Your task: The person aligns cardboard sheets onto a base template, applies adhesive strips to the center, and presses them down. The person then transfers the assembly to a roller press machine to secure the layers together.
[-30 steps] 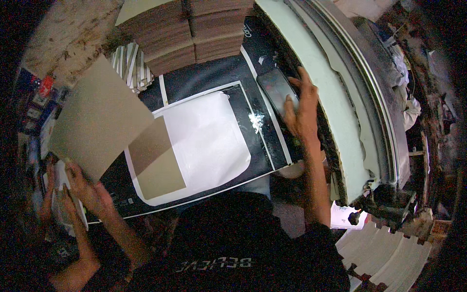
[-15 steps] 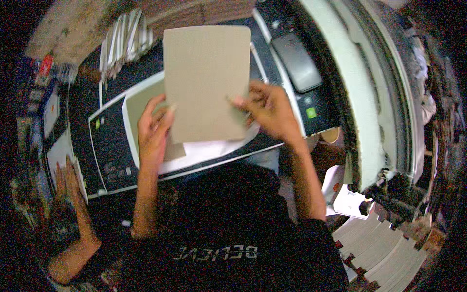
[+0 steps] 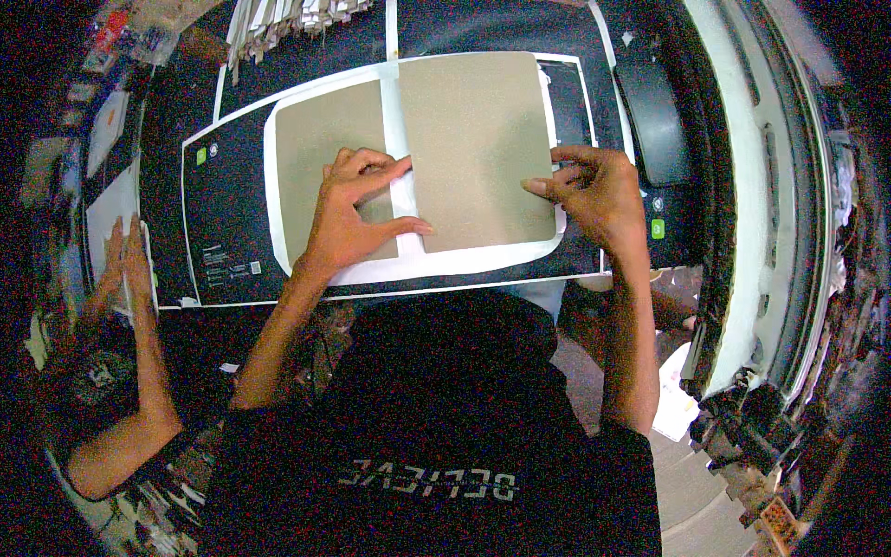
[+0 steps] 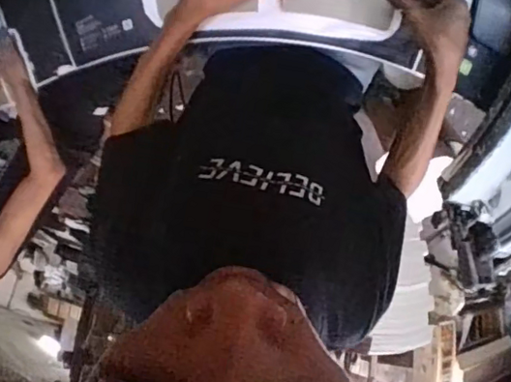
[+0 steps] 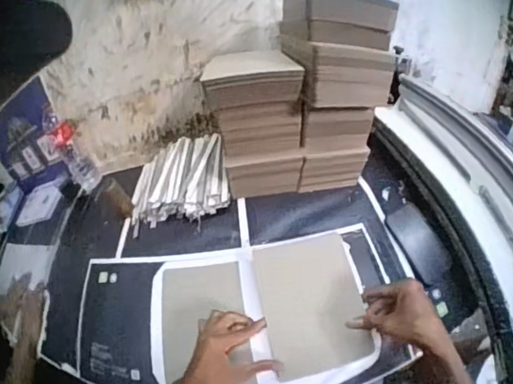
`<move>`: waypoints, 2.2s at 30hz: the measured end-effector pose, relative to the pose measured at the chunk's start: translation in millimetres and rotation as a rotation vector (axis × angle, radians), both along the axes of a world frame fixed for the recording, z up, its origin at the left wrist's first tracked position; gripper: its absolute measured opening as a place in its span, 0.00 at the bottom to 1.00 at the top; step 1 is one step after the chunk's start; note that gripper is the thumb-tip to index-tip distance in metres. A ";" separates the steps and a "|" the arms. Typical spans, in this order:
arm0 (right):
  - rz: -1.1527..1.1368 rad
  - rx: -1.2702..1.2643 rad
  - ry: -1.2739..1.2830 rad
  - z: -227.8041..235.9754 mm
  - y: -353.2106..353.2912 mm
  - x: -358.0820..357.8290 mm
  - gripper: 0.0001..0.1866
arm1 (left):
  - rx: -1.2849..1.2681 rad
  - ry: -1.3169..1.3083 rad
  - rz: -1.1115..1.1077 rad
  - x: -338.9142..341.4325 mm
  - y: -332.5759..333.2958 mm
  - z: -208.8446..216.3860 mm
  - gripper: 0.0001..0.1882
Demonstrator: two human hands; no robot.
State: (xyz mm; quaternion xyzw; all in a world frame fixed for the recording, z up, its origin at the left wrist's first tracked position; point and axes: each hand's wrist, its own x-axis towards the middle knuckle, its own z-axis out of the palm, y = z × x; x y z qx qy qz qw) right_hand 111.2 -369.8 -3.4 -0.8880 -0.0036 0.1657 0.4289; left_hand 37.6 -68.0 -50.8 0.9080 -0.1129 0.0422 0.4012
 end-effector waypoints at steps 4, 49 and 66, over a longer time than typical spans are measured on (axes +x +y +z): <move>0.012 -0.069 0.023 8.7 4.9 1.2 0.22 | 0.038 -0.055 -0.027 -2.6 1.5 -6.2 0.41; 0.000 -0.119 0.063 16.4 15.0 6.9 0.20 | 0.081 0.110 -0.186 36.5 12.1 9.2 0.71; 0.340 -0.395 -0.348 14.3 50.1 -9.3 0.67 | 0.099 0.085 -0.162 36.2 10.0 13.7 0.69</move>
